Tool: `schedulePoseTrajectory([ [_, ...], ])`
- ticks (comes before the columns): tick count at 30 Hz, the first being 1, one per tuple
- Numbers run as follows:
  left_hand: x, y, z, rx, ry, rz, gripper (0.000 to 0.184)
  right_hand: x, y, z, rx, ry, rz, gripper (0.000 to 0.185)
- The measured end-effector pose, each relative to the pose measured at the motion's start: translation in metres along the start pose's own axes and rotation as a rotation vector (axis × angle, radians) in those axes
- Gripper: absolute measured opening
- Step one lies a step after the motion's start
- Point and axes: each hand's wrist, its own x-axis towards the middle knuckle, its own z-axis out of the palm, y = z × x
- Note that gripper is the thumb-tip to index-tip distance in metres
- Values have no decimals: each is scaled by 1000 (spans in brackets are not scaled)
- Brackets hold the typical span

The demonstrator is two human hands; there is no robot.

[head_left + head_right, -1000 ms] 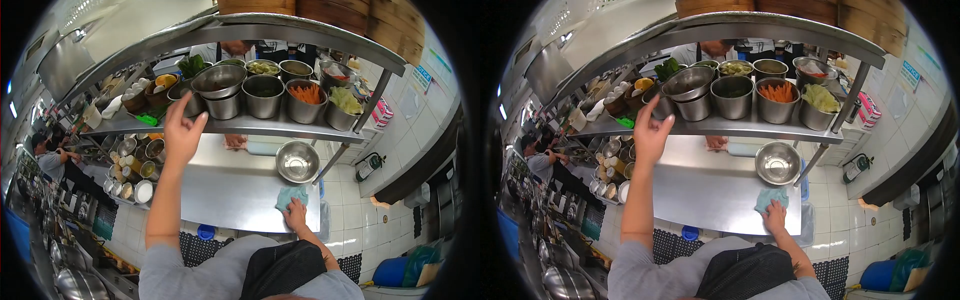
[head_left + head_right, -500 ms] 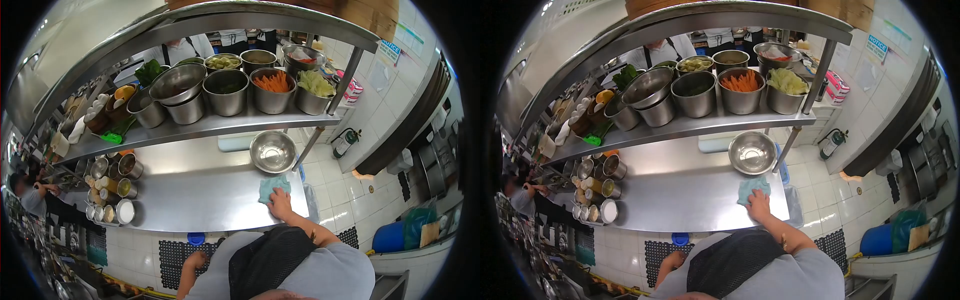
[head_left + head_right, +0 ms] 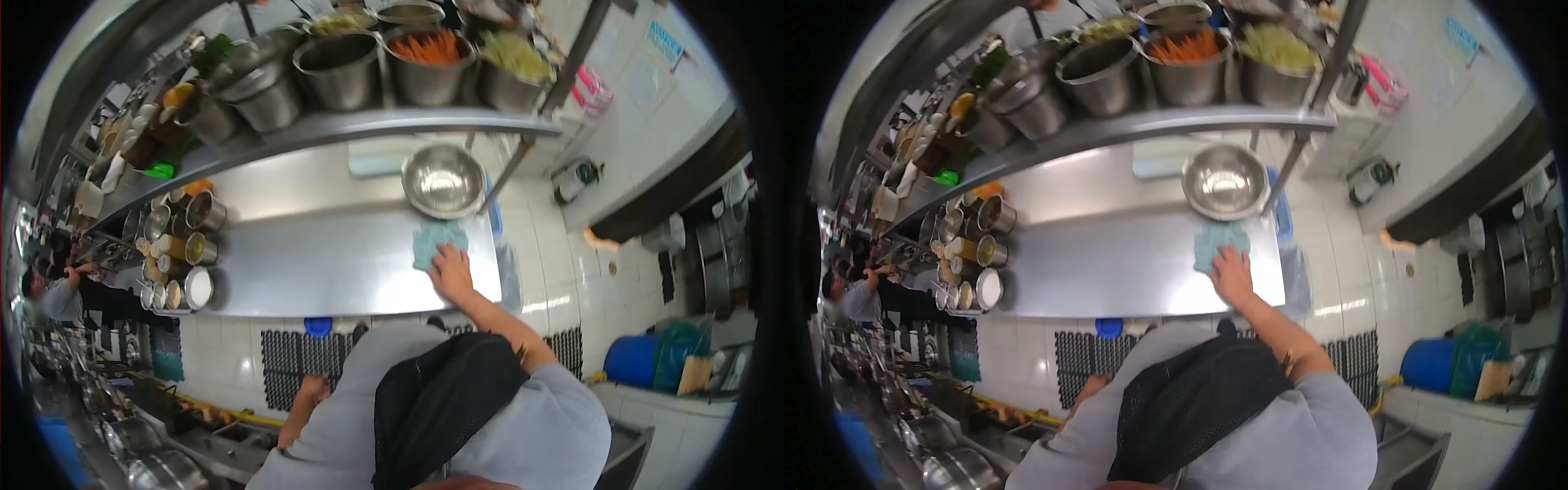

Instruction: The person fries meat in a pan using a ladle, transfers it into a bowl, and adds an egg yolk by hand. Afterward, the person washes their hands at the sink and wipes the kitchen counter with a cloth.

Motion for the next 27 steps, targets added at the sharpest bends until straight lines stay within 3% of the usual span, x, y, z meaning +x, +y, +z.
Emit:
schedulePoseTrajectory([
  [2, 14, -4, -27, -159, -466, -226, 29, -22, -1, -5, 15, -39, 8, 31],
  [4, 24, 21, -22, -357, -302, -557, 29, -51, -1, -9, 76, -50, -96, 29],
  [5, 37, 48, -19, -453, -183, -827, 29, -63, 2, -14, 72, -128, -112, 28],
  [12, 54, 115, 14, -422, -145, -755, 28, -84, 59, -50, 148, -210, -193, 25],
  [14, 48, 117, 30, -427, -253, -725, 27, -63, 72, -51, 163, -184, -220, 23],
  [16, 35, 129, 44, -437, -174, -769, 29, -40, 80, -47, 109, -106, -70, 24],
  [18, 17, 150, 42, -346, -302, -733, 30, -17, 83, -44, 85, -90, -27, 26],
  [20, -8, 129, 59, -324, -272, -706, 33, 0, 84, -37, 82, -36, -46, 26],
  [27, -82, 138, 36, -318, -273, -967, 48, 18, 56, -16, -34, 24, 29, 28],
])
